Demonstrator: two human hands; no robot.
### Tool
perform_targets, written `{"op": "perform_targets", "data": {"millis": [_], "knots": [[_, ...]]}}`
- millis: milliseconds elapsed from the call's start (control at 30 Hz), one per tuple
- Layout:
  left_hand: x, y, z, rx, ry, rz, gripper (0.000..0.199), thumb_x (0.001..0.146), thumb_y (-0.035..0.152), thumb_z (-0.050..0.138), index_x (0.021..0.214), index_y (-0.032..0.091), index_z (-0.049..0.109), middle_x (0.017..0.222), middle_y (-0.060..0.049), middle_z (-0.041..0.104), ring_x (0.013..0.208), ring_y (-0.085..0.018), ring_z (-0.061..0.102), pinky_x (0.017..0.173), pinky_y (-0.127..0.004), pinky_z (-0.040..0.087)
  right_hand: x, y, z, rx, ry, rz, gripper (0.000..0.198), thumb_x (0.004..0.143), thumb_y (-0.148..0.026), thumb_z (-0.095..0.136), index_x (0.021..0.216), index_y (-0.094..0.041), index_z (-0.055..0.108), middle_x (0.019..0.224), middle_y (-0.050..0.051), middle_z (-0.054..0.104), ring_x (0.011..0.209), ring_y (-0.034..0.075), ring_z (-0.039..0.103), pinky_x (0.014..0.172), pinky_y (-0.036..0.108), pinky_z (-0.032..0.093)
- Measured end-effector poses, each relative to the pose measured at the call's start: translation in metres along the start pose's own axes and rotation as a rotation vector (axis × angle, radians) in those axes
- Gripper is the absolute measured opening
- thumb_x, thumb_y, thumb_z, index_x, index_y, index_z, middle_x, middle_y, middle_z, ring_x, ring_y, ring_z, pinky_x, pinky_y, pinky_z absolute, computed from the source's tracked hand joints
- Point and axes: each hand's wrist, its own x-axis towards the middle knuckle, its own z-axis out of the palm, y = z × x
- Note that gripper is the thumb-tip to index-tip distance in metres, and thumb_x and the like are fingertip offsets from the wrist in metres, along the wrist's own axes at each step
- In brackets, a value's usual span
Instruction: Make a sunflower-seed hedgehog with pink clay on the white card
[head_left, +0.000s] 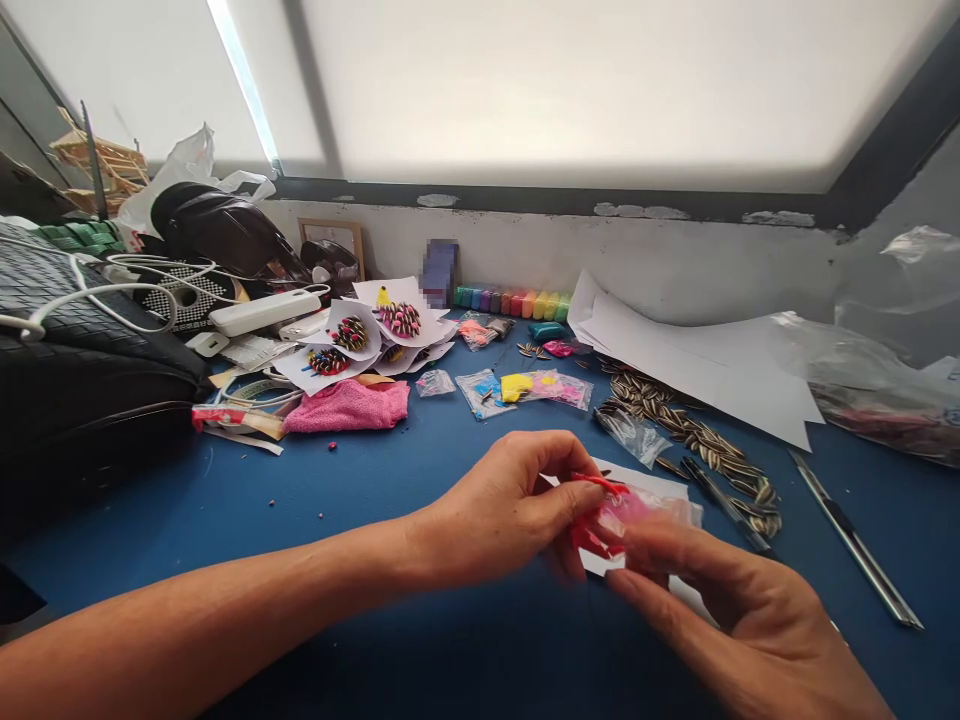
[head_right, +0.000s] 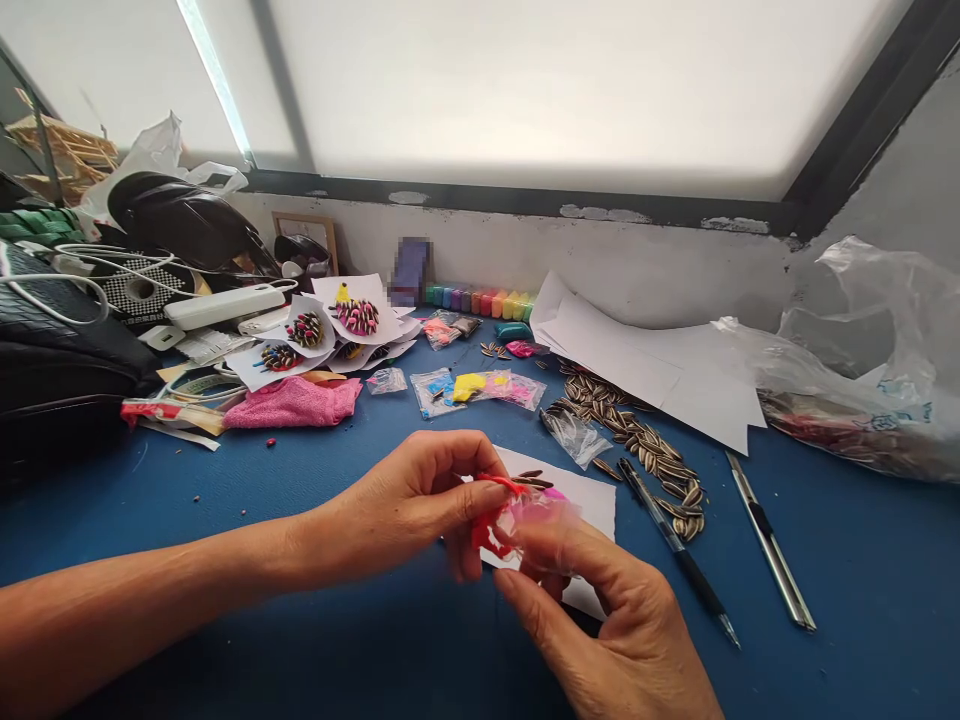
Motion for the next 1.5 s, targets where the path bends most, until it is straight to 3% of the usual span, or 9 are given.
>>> {"op": "perform_targets", "data": {"millis": [200, 433, 600, 767, 900, 1033, 1200, 1367, 1500], "knots": [[-0.002, -0.001, 0.003, -0.041, -0.05, -0.011, 0.013, 0.096, 0.018, 0.055, 0.084, 0.014, 0.053, 0.065, 0.001, 0.061, 0.049, -0.007, 0.058, 0.05, -0.018, 0.049, 0.003, -0.004, 0.0, -0.128, -0.01, -0.131, 0.017, 0.085, -0.043, 0.067, 0.091, -0.033, 0.079, 0.074, -0.002, 0.07, 0.062, 0.015, 0.062, 0.06, 0.023, 0.053], [-0.003, 0.0, 0.005, -0.045, -0.07, -0.031, 0.013, 0.096, 0.019, 0.054, 0.085, 0.015, 0.052, 0.068, 0.0, 0.062, 0.05, -0.009, 0.059, 0.05, -0.02, 0.051, -0.001, -0.006, 0.004, -0.131, 0.043, -0.168, 0.014, 0.086, -0.044, 0.066, 0.088, -0.037, 0.077, 0.077, -0.004, 0.069, 0.065, 0.014, 0.058, 0.062, 0.024, 0.049], [-0.003, -0.002, 0.005, -0.068, -0.094, -0.042, 0.016, 0.095, 0.026, 0.059, 0.087, 0.014, 0.053, 0.068, 0.0, 0.062, 0.051, -0.009, 0.059, 0.051, -0.021, 0.051, -0.003, -0.007, 0.003, -0.174, 0.028, -0.15, 0.022, 0.091, -0.045, 0.059, 0.082, -0.034, 0.075, 0.073, -0.002, 0.066, 0.066, 0.014, 0.059, 0.051, 0.022, 0.044], [-0.001, -0.004, -0.002, -0.06, -0.201, -0.046, 0.046, 0.076, 0.047, 0.081, 0.096, 0.014, 0.055, 0.08, -0.003, 0.066, 0.053, -0.01, 0.06, 0.052, -0.023, 0.051, 0.002, 0.002, -0.009, -0.286, 0.021, -0.177, 0.023, 0.089, -0.045, 0.061, 0.077, -0.027, 0.068, 0.07, -0.002, 0.062, 0.064, 0.014, 0.059, 0.062, 0.023, 0.051], [0.001, -0.004, -0.004, -0.1, -0.218, -0.037, 0.05, 0.074, 0.054, 0.08, 0.09, 0.014, 0.055, 0.081, -0.003, 0.065, 0.052, -0.009, 0.059, 0.053, -0.023, 0.05, 0.003, 0.006, -0.012, -0.295, -0.019, -0.126, 0.027, 0.09, -0.048, 0.058, 0.077, -0.027, 0.068, 0.072, 0.0, 0.063, 0.066, 0.015, 0.06, 0.064, 0.025, 0.052], [-0.001, -0.003, -0.004, -0.063, -0.209, -0.022, 0.04, 0.078, 0.044, 0.079, 0.089, 0.014, 0.054, 0.083, -0.004, 0.065, 0.058, -0.01, 0.06, 0.057, -0.025, 0.049, 0.002, 0.001, -0.007, -0.158, -0.039, -0.012, 0.031, 0.086, -0.052, 0.061, 0.073, -0.025, 0.067, 0.072, 0.001, 0.061, 0.068, 0.017, 0.06, 0.068, 0.028, 0.054], [-0.001, -0.002, -0.006, -0.009, -0.208, -0.015, 0.02, 0.082, 0.021, 0.071, 0.091, 0.015, 0.055, 0.082, -0.003, 0.064, 0.06, -0.011, 0.06, 0.059, -0.026, 0.049, -0.001, -0.005, 0.002, 0.065, -0.001, 0.124, 0.031, 0.077, -0.053, 0.071, 0.071, -0.024, 0.064, 0.074, 0.001, 0.06, 0.065, 0.015, 0.058, 0.059, 0.026, 0.052], [0.0, 0.0, -0.008, -0.013, -0.199, -0.005, 0.016, 0.082, 0.013, 0.067, 0.095, 0.014, 0.057, 0.082, -0.002, 0.062, 0.063, -0.011, 0.059, 0.061, -0.026, 0.051, -0.004, -0.004, 0.007, 0.105, 0.081, 0.17, 0.028, 0.075, -0.054, 0.072, 0.081, -0.026, 0.07, 0.078, 0.0, 0.065, 0.07, 0.016, 0.062, 0.06, 0.023, 0.052], [-0.001, 0.001, -0.009, 0.01, -0.184, -0.01, 0.015, 0.081, 0.011, 0.065, 0.094, 0.014, 0.058, 0.084, -0.002, 0.063, 0.066, -0.011, 0.058, 0.061, -0.025, 0.052, -0.001, 0.004, 0.002, 0.077, 0.037, 0.158, 0.032, 0.076, -0.055, 0.072, 0.094, -0.028, 0.072, 0.087, 0.002, 0.07, 0.074, 0.019, 0.067, 0.066, 0.027, 0.057]]}}
